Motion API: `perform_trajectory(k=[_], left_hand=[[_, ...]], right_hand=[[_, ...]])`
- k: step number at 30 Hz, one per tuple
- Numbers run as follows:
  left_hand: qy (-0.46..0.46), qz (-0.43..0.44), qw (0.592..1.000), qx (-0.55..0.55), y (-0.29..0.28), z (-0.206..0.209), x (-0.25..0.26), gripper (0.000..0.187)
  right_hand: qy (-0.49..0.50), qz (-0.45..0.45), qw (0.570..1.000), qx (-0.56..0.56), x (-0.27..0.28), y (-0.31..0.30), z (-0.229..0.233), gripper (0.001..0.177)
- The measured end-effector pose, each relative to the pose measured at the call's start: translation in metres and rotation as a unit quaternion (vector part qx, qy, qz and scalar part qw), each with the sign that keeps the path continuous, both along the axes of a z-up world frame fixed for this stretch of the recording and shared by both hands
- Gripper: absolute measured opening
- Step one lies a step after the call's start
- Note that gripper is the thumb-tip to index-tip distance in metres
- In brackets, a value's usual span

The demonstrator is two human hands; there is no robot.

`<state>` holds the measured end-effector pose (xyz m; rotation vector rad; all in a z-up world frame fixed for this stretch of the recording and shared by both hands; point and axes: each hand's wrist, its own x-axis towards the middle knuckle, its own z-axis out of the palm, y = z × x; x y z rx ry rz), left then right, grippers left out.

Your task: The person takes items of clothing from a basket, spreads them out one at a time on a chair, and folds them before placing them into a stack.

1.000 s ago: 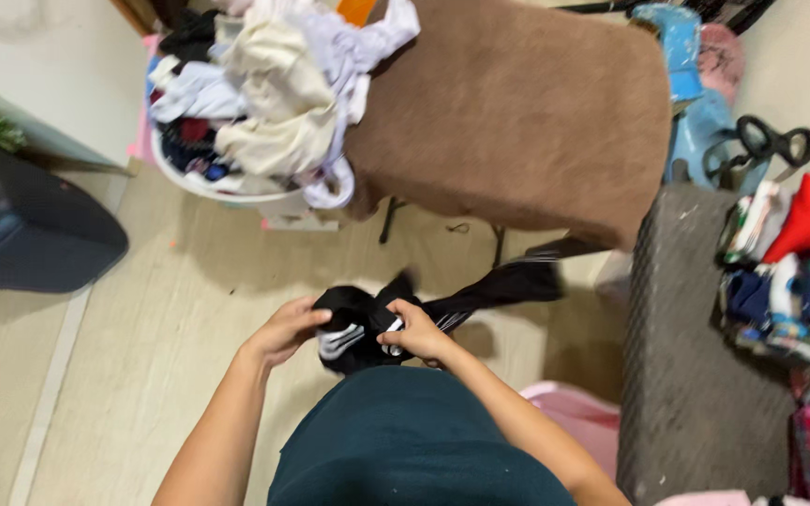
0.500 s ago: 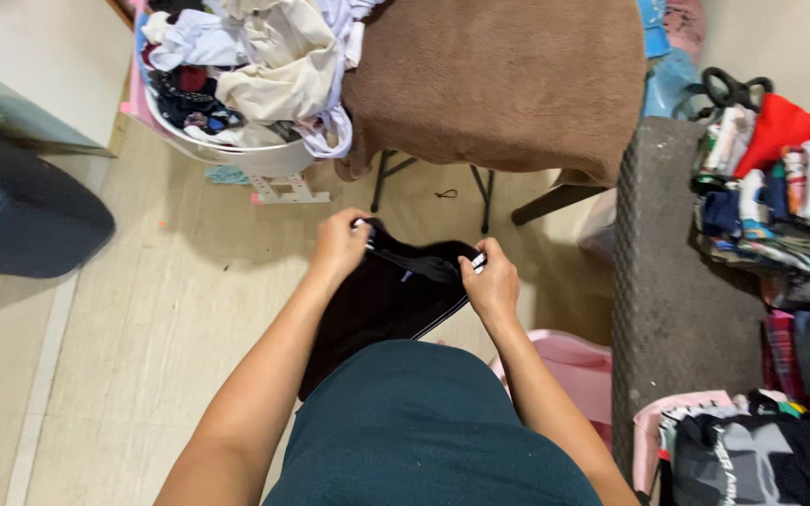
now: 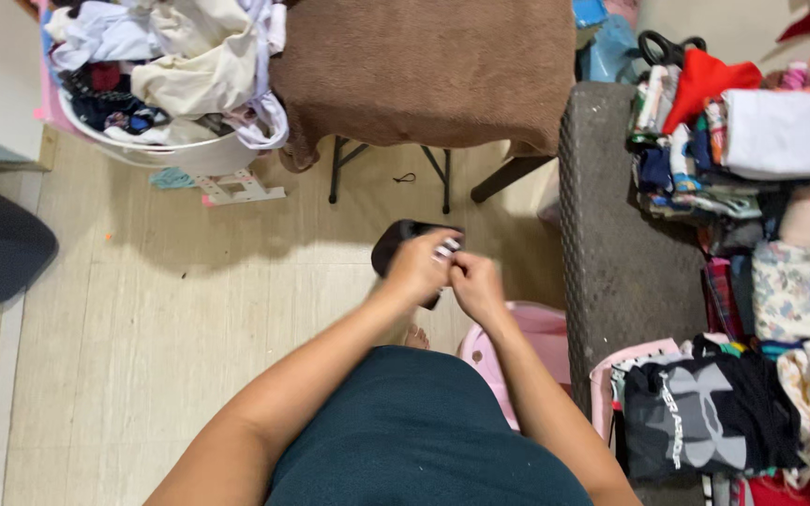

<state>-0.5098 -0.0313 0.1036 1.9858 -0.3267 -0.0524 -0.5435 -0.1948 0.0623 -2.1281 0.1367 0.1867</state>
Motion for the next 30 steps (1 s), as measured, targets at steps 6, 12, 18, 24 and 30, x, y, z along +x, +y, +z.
perform_trajectory(k=[6, 12, 18, 24, 30], left_hand=[[0.049, -0.207, 0.967, -0.137, -0.043, 0.056, -0.033, 0.047], [-0.068, -0.146, 0.984, -0.079, -0.037, 0.089, -0.052, 0.063], [0.272, -0.231, 0.934, -0.039, -0.025, 0.093, -0.037, 0.021], [0.245, -0.43, 0.8, -0.34, 0.011, 0.131, -0.057, 0.017], [0.153, -0.262, 0.91, -0.283, 0.023, 0.096, -0.019, 0.014]], right_hand=[[0.084, -0.148, 0.876, 0.452, 0.027, 0.014, -0.001, 0.024], [-0.009, -0.156, 0.853, 0.498, 0.072, 0.011, 0.056, 0.025], [-0.016, -0.155, 0.864, 0.478, 0.083, 0.004, 0.059, 0.026], [0.01, -0.134, 0.88, 0.456, 0.071, 0.009, 0.042, 0.027], [0.035, -0.051, 0.918, 0.392, 0.075, 0.025, 0.04, 0.029]])
